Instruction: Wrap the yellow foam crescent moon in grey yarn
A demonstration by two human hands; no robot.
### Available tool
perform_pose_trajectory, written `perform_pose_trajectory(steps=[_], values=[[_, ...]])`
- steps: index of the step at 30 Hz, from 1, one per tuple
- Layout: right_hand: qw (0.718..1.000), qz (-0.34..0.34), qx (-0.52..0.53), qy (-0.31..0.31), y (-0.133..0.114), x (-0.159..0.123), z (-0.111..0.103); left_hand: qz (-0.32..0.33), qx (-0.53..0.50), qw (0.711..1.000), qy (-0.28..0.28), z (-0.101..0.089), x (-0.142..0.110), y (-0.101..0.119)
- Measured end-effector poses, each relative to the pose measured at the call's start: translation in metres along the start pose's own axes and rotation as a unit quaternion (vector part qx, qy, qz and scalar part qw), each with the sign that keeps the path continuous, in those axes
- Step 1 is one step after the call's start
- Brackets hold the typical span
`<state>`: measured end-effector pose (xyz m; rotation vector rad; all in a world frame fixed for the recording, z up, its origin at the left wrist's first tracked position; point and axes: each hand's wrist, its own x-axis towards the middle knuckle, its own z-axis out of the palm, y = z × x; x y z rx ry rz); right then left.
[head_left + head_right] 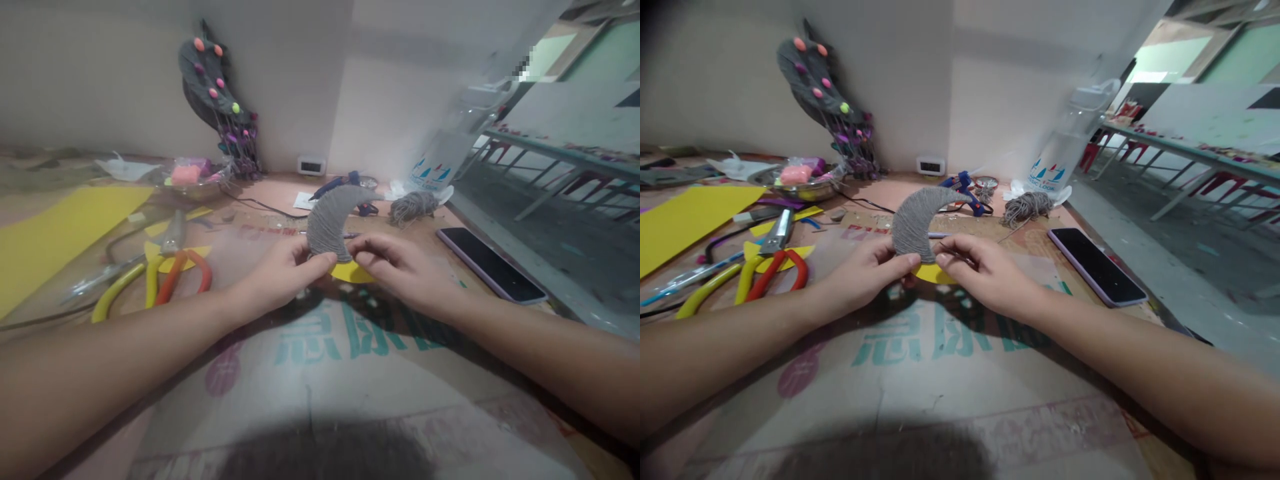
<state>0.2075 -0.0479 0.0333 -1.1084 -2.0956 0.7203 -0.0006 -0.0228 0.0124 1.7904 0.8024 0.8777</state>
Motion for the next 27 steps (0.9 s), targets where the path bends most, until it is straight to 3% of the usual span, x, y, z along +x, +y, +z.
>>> perform_pose_trajectory(steps=[4, 8, 15, 22, 27], values=[[0.995, -0.063, -0.062, 0.04, 0.008, -0.007, -0.01, -0.009, -0.013, 1.0, -0.012, 0.0, -0.001, 0.0], [0.978, -0.136, -0.152, 0.032, 0.017, -0.013, -0.01, -0.004, -0.018, 1.0, -0.009, 0.0, 0.0, 0.002], [0.963, -0.162, -0.213, 0.043, 0.017, -0.016, -0.013, -0.002, -0.009, 1.0, -0.002, 0.001, -0.002, 0.004], [0.91, -0.241, -0.331, 0.073, 0.025, -0.016, -0.014, -0.032, 0.005, 0.999, -0.007, 0.0, -0.002, 0.004], [0.887, -0.266, -0.371, 0.073, 0.021, -0.015, -0.012, -0.027, 0.003, 1.0, -0.008, 0.001, -0.003, 0.004]])
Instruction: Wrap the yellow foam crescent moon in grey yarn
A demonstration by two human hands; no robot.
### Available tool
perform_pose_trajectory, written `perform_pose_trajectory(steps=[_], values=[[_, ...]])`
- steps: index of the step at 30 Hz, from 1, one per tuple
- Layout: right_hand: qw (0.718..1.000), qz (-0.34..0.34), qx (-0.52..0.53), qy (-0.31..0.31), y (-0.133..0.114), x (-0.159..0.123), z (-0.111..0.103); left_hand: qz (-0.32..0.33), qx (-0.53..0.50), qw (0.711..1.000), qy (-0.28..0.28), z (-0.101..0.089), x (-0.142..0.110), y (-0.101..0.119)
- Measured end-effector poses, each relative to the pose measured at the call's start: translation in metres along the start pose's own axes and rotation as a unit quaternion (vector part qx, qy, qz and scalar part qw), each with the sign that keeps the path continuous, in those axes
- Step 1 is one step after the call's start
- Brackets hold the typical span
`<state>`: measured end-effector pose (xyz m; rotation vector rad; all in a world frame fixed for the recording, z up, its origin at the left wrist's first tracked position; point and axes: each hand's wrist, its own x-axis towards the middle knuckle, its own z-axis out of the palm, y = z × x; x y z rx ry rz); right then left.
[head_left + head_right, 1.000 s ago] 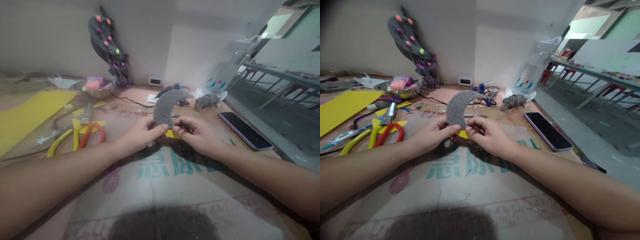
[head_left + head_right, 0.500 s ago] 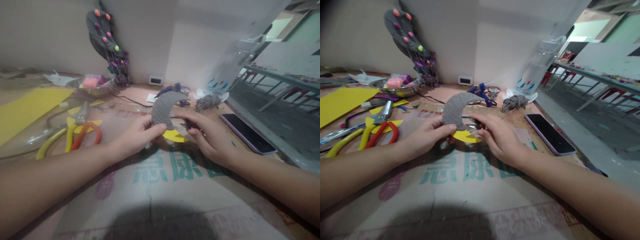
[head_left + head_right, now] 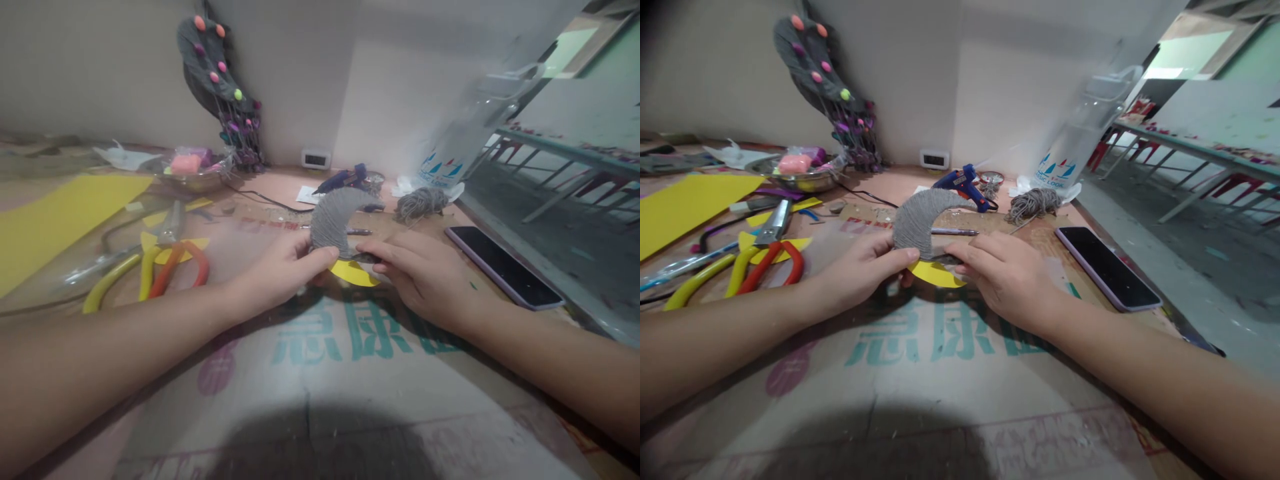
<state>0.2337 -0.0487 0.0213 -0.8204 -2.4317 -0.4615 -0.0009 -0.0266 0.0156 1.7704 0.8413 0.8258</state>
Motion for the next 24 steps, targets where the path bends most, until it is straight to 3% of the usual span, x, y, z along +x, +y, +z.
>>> perform_pose_trajectory(steps=[24], values=[[1.0, 0.011, -0.004, -0.021, 0.0017, -0.0008, 0.0022, -0.033, -0.005, 0.999, -0.017, -0.0018, 0.0013, -0.002]])
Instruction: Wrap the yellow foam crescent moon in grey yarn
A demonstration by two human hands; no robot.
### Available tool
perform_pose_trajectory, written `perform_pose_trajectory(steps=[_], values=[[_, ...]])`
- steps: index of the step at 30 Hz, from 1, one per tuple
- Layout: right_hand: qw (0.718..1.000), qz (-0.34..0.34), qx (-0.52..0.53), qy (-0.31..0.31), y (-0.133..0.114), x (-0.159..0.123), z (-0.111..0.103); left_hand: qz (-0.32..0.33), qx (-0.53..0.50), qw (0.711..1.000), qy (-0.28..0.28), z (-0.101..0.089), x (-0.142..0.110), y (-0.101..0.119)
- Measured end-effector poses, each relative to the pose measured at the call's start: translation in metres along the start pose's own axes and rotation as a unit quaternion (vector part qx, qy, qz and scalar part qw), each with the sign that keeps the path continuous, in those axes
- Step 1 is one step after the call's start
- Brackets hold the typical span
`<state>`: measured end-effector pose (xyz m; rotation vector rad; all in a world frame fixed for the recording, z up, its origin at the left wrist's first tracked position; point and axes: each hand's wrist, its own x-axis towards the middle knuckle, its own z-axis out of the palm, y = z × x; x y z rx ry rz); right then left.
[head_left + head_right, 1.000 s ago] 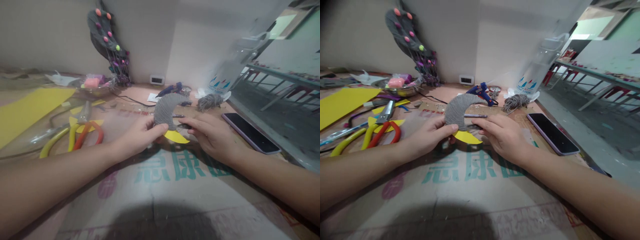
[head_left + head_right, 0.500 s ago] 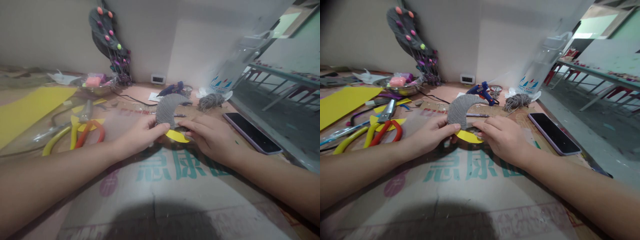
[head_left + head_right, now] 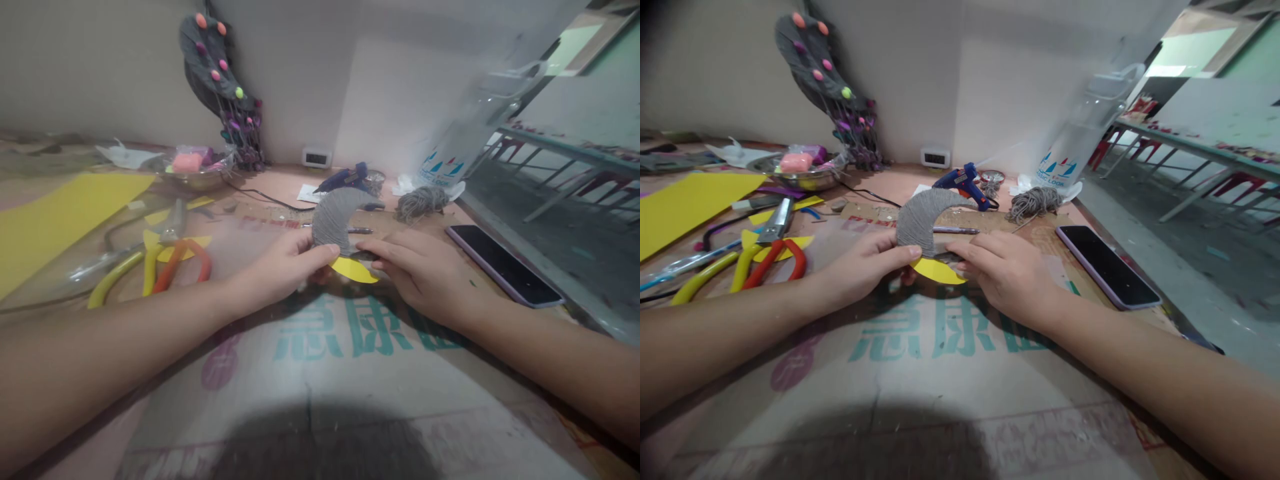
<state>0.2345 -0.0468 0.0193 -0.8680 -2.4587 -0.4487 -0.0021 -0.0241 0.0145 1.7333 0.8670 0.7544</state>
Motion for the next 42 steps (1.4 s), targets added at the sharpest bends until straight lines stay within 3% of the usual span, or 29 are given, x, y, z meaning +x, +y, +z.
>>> perform_pose_trajectory(steps=[42], values=[[1.0, -0.003, 0.001, 0.011, -0.002, -0.0002, 0.0029, -0.005, -0.026, 0.999, -0.031, 0.0, 0.0012, -0.0024]])
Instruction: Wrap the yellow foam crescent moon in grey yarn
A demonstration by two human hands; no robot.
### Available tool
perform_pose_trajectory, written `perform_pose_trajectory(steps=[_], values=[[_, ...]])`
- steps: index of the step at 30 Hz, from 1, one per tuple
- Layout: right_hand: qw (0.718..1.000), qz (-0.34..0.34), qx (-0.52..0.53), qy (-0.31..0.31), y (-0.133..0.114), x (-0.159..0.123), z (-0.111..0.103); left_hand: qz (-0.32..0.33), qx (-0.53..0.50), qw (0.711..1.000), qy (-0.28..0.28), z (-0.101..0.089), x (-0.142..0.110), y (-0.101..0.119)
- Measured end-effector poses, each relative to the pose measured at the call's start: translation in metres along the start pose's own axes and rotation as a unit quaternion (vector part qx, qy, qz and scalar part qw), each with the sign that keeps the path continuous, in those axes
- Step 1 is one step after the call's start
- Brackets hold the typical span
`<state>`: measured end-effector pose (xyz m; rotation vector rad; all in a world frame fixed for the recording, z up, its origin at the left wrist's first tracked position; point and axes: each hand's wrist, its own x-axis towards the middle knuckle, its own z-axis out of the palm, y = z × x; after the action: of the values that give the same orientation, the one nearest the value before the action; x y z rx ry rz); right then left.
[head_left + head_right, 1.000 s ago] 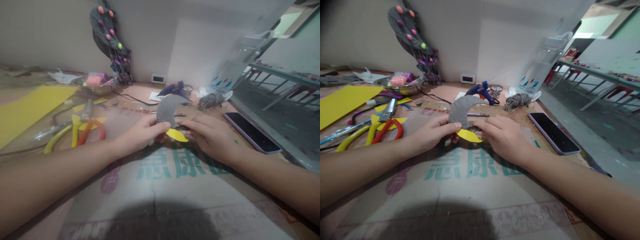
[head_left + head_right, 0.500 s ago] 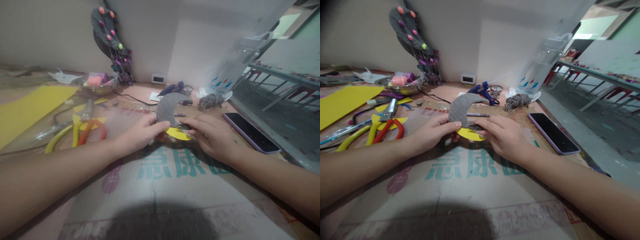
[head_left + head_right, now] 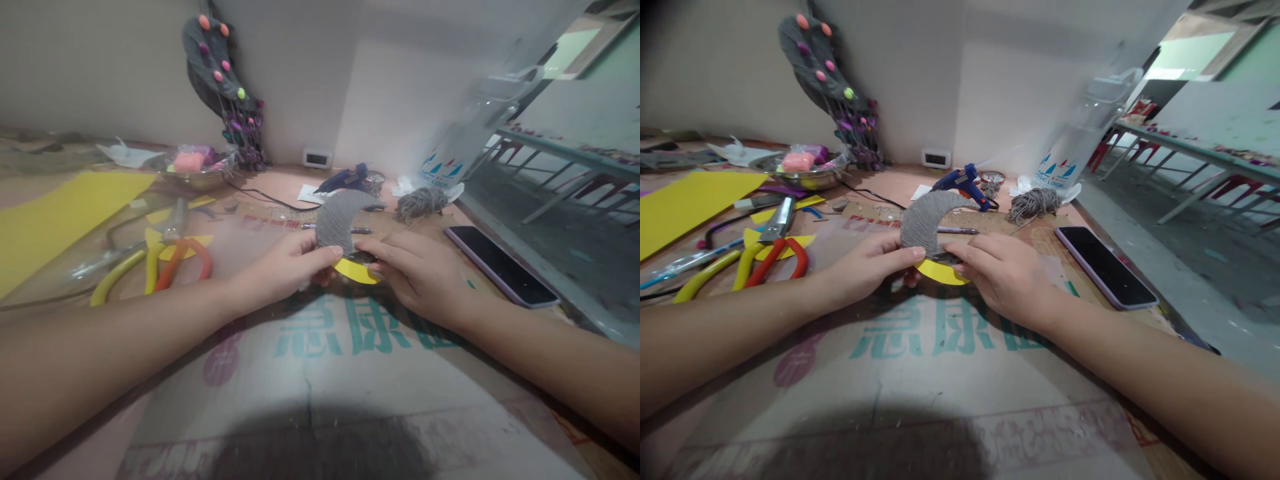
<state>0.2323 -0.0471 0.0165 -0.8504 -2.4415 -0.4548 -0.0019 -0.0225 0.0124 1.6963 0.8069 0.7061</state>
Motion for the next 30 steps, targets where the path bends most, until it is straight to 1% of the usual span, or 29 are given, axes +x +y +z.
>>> perform_pose_trajectory(steps=[8, 14, 20, 26, 30], values=[[1.0, -0.011, 0.006, 0.007, 0.0009, 0.0012, 0.001, -0.004, -0.025, 1.0, -0.004, 0.0025, 0.0013, 0.0072], [1.0, -0.012, 0.0, 0.013, 0.002, 0.0004, 0.0026, 0.011, -0.031, 0.999, -0.008, 0.0021, 0.0013, 0.0052], [1.0, -0.008, -0.005, 0.008, 0.0036, -0.001, 0.004, 0.006, -0.025, 1.0, -0.003, 0.0016, 0.0012, 0.0037], [1.0, -0.017, -0.006, 0.021, 0.0034, -0.0012, 0.0038, 0.0, -0.022, 1.0, -0.003, 0.0018, 0.001, 0.0058], [1.0, -0.019, -0.003, 0.017, 0.0014, 0.0001, 0.0013, 0.013, -0.025, 1.0, -0.004, 0.0019, 0.0011, 0.005]])
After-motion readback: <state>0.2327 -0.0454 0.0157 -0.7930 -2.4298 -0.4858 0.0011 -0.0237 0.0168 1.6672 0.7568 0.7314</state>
